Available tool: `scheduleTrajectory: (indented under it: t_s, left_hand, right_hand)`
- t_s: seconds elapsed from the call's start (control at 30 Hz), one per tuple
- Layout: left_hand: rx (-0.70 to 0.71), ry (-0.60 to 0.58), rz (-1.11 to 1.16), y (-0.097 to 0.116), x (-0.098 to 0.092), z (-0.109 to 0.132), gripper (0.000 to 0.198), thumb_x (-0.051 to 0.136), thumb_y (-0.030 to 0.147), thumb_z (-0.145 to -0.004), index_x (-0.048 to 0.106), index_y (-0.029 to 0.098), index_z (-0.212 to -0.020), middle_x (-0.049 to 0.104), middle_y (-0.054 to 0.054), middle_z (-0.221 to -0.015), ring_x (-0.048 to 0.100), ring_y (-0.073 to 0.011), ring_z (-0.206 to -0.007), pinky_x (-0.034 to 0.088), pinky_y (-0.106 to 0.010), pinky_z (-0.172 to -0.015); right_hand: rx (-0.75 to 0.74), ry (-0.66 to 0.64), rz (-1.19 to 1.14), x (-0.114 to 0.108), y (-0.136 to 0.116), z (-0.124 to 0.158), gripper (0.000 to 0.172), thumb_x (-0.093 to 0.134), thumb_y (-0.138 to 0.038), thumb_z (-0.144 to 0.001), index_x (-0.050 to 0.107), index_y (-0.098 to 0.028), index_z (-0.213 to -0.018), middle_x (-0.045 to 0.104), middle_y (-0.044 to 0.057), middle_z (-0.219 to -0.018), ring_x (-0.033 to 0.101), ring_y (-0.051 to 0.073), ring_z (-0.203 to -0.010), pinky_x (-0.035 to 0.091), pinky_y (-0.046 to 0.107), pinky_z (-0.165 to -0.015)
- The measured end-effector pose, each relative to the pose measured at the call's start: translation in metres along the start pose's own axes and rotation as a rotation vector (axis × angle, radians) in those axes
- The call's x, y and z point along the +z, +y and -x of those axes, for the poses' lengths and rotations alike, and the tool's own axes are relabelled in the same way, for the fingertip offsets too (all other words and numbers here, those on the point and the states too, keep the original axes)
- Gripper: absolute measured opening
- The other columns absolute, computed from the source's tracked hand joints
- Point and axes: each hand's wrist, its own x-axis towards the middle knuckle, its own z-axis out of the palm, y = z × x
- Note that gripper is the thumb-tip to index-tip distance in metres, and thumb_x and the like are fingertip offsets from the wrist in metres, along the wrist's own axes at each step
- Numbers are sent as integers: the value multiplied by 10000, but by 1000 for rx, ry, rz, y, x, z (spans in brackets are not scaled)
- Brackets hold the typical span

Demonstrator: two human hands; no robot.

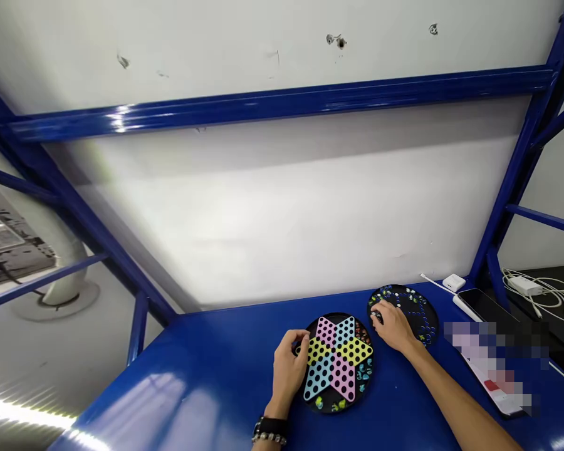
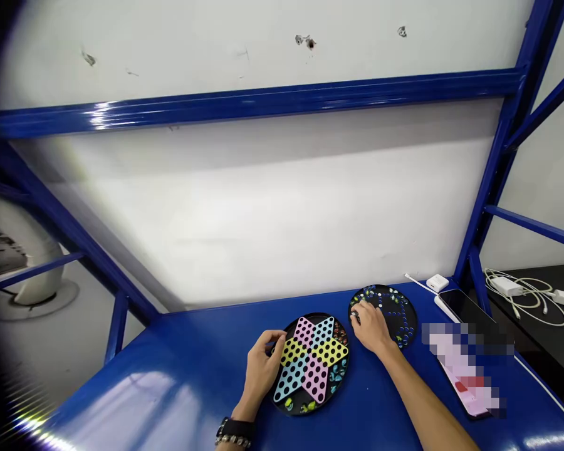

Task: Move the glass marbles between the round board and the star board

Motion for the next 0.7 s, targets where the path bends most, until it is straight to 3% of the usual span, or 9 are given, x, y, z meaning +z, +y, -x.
scheduleTrajectory:
  t_s: [0.17, 0.33, 0.47, 0.6, 0.7]
  left_hand:
    - [14, 14, -1, -2, 1, -1, 316, 484, 475, -906, 664, 219, -868, 713, -63, -902, 667, -220, -857, 547, -330, -757]
    - [12, 9, 8, -5, 1, -2, 335, 477, 497, -908, 658, 217, -876, 709, -66, -897, 669, -225, -863, 549, -331, -745]
    - [0, 3, 7, -4, 1, -1, 316, 478, 483, -911, 652, 221, -875, 705, -62, -903, 663, -221, -866, 542, -330, -751]
    - [5, 15, 8, -2, 1, 0, 321, 475, 486, -910, 652, 222, -868, 703, -63, -893, 661, -223, -856, 544, -341, -760]
    - [1, 12, -2, -3, 0, 1, 330, 469, 489, -915, 654, 219, -878, 705, -64, -895, 665, -224, -855, 546, -340, -756]
  right_hand:
    - [245, 245, -281, -20, 31, -6, 186, 501, -305, -779, 626, -202, -870, 669, 39, -782, 569, 170, -611, 453, 294, -636]
    - [444, 403, -386, -41, 80, -12, 195, 457, -338, -751, 597, -209, -710, 646, 34, -675, 559, 190, -613, 430, 297, -601]
    - [452, 386, -213, -46, 105, -13, 263, 373, -250, -777, 625, -203, -835, 676, 70, -849, 609, 225, -786, 443, 324, -714]
    - [408, 274, -22, -39, 109, -18, 297, 398, -224, -809, 628, -188, -994, 624, 110, -1025, 601, 246, -935, 442, 329, -740]
    - [385, 201, 86, -30, 108, -22, 306, 419, -186, -815, 630, -175, -1037, 584, 122, -1047, 584, 255, -987, 444, 332, -758]
